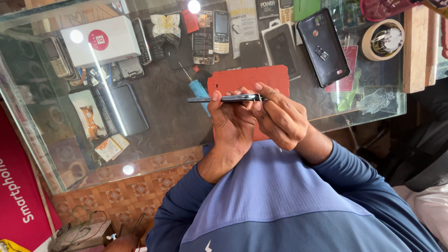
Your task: The person prying the back cover off a mobile phone using a thin tool, wipes the internal components with a green cloth, and removes several screws from the internal chassis with a screwdriver.
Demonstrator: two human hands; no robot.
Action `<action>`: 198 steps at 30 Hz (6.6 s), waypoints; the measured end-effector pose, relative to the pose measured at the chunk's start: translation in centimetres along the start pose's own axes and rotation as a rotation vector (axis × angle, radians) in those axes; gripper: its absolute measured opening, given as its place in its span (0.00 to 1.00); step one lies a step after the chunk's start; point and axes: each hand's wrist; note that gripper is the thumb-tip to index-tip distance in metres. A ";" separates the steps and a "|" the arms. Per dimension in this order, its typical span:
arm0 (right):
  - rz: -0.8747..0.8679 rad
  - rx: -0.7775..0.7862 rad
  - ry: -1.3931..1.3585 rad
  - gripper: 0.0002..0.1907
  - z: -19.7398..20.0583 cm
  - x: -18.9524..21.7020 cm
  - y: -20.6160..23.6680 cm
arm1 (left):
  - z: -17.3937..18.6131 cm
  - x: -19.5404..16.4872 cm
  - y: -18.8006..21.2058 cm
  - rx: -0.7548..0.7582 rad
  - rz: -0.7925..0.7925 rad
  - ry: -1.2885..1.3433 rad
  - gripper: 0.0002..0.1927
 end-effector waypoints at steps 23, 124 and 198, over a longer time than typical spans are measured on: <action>-0.562 -0.009 -0.470 0.09 3.8 0.7 0.8 | 1.1 -0.1 -0.1 0.230 -0.086 -0.171 0.23; -0.629 -0.106 -0.482 0.09 1.0 -0.1 -0.9 | 0.2 -0.6 0.1 -0.140 -0.458 -1.223 0.38; -0.753 -0.039 -0.479 0.14 1.1 0.1 0.2 | 0.0 -0.9 0.9 -0.172 -0.735 -1.536 0.56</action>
Point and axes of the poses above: each hand's wrist, its own y-axis away from the middle knuckle, its own z-axis out of the back of the hand, x = y × z, and after that the axes turned 15 degrees about z, right-handed
